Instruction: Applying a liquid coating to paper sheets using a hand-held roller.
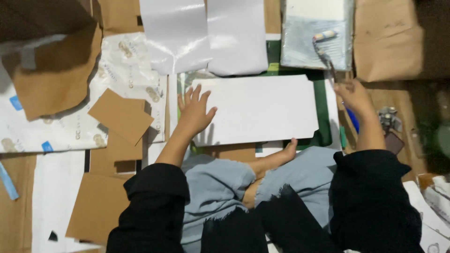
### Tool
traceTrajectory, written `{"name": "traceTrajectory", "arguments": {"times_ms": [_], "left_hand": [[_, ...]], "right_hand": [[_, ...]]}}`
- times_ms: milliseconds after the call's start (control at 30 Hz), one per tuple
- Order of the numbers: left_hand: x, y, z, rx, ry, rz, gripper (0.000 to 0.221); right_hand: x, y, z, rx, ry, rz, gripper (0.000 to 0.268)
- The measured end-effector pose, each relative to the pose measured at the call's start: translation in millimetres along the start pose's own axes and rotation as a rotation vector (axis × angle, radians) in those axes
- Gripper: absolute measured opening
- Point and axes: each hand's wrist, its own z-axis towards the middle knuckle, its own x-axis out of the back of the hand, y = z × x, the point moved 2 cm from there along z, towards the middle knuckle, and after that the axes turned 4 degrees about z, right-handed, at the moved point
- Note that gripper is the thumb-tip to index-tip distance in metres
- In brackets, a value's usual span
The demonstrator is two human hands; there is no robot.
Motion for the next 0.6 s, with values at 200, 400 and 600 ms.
{"name": "traceTrajectory", "arguments": {"times_ms": [200, 400, 600], "left_hand": [[-48, -50, 13, 0.148, -0.436, 0.289, 0.047], [-59, -60, 9, 0.185, -0.590, 0.276, 0.047], [-55, -49, 5, 0.229, -0.637, 0.256, 0.041]], "right_hand": [[26, 132, -9, -0.625, -0.014, -0.233, 0.079], [25, 149, -20, -0.732, -0.013, 0.145, 0.063], [48, 140, -16, -0.461, 0.240, 0.543, 0.040]]}}
